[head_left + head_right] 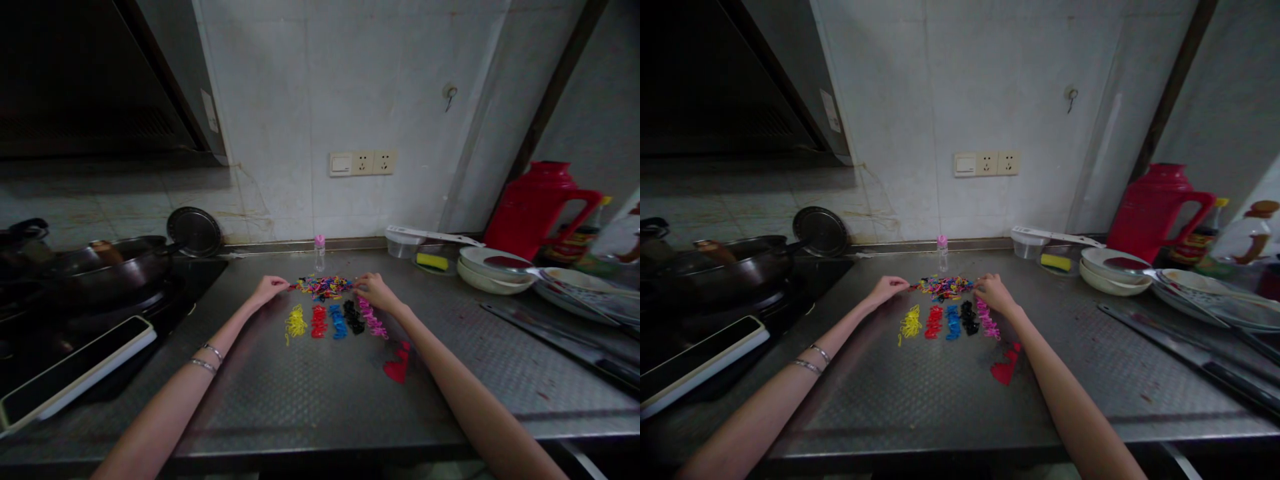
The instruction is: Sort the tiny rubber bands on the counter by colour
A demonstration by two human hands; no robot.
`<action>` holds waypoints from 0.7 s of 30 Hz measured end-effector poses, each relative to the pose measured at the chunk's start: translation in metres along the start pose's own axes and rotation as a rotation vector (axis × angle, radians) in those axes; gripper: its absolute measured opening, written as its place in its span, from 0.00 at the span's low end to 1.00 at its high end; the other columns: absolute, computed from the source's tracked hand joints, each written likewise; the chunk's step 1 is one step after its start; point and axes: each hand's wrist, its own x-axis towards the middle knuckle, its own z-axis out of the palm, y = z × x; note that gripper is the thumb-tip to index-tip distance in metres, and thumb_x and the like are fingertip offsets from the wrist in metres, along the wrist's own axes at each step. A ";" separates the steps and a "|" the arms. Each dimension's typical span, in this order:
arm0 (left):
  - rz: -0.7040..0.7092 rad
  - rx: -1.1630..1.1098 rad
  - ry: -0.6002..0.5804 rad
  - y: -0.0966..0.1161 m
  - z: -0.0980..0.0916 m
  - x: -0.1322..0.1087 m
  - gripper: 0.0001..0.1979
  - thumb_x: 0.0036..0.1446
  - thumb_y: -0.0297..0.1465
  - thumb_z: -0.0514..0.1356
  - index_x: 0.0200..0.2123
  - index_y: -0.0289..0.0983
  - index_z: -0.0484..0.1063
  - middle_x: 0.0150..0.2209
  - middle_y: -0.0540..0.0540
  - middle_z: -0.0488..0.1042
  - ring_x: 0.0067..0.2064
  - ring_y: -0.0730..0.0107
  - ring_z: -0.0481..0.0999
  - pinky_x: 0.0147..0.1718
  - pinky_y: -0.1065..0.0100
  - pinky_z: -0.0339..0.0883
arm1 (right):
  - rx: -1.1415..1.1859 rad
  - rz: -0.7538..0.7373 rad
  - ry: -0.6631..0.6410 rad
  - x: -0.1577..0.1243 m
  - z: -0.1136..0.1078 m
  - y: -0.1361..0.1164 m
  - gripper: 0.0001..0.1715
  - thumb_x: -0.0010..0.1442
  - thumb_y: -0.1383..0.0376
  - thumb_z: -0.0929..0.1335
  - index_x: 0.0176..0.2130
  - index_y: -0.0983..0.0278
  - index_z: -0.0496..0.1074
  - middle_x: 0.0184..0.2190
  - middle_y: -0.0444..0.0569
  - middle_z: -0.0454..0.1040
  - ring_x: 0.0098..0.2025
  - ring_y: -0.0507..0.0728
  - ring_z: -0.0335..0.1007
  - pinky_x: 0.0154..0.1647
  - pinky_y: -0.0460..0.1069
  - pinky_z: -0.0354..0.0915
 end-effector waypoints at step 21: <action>-0.189 -0.202 0.128 -0.012 -0.007 -0.008 0.18 0.42 0.40 0.60 0.31 0.30 0.74 0.14 0.54 0.63 0.15 0.81 0.54 0.15 0.75 0.45 | -0.088 -0.027 -0.176 0.031 0.001 0.009 0.12 0.49 0.61 0.67 0.33 0.63 0.76 0.35 0.51 0.73 0.41 0.58 0.64 0.41 0.46 0.59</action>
